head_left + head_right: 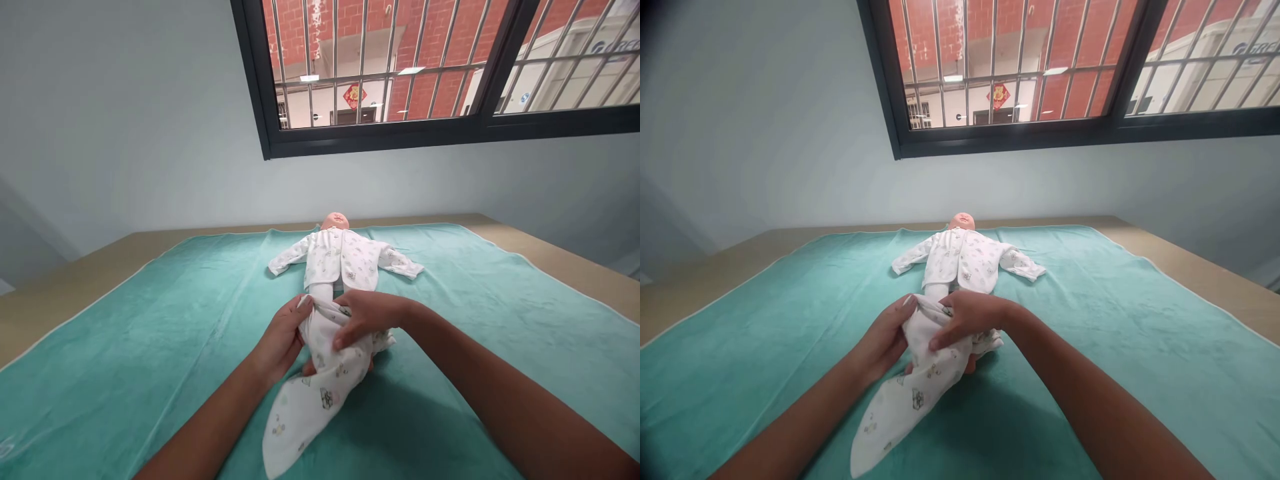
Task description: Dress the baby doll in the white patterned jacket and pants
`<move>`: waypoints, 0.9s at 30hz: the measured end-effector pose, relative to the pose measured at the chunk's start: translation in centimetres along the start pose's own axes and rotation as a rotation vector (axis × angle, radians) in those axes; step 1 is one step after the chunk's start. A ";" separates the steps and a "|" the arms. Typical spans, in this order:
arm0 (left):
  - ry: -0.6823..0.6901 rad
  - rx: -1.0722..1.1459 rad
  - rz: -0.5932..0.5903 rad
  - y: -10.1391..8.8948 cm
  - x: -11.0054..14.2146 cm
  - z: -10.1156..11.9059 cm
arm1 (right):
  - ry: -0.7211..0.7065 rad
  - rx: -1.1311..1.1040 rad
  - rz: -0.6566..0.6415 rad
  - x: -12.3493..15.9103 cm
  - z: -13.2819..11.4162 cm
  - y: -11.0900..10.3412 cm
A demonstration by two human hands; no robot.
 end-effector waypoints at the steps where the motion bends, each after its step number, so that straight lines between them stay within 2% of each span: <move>1: -0.023 -0.008 -0.018 0.0 0.0 -0.1 | 0.010 -0.013 0.038 -0.1 0.1 -0.1; 4: -0.062 -0.222 -0.104 0.0 0.0 0.0 | 0.034 -0.255 0.221 -0.5 0.7 -0.5; 7: -0.094 -0.381 -0.193 0.0 0.3 0.0 | 0.049 -0.430 0.310 -0.7 1.1 -0.6; 9: -0.078 -0.268 -0.150 0.0 0.3 0.2 | 0.024 -0.386 0.291 -0.5 0.7 -0.6; 12: -0.030 -0.030 -0.035 -0.1 0.1 0.3 | -0.002 -0.153 0.106 -0.1 -0.2 0.0; 14: -0.056 0.014 -0.017 -0.1 0.0 0.3 | 0.003 -0.035 0.038 -0.1 -0.3 0.4; 16: -0.062 -0.072 -0.034 -0.2 0.0 0.4 | 0.001 -0.073 0.108 -0.4 0.0 0.2; 19: -0.050 -0.346 -0.180 -0.3 0.2 0.7 | -0.001 -0.333 0.253 -0.8 0.8 -0.1; 21: -0.067 -0.422 -0.239 -0.2 0.3 0.6 | -0.004 -0.472 0.284 -0.9 1.1 -0.2; 22: -0.062 -0.385 -0.214 -0.3 0.3 0.6 | -0.011 -0.506 0.277 -0.8 1.0 -0.3; 24: -0.007 -0.222 -0.086 -0.5 0.1 0.5 | -0.034 -0.482 0.229 -0.4 0.6 -0.3; 26: 0.040 -0.060 0.019 -0.7 -0.2 0.3 | -0.037 -0.333 0.130 -0.2 0.1 0.0; 27: 0.035 -0.010 0.032 -0.7 -0.3 0.1 | -0.031 -0.244 0.082 -0.1 0.0 0.2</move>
Point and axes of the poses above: each hand's wrist, its own x-axis away from the middle knuckle, its own y-axis out of the palm, z = x × y, the point moved 4 cm from there along -x, towards the middle knuckle, and after that the axes turned 7 degrees about z, right-handed, at the moved point
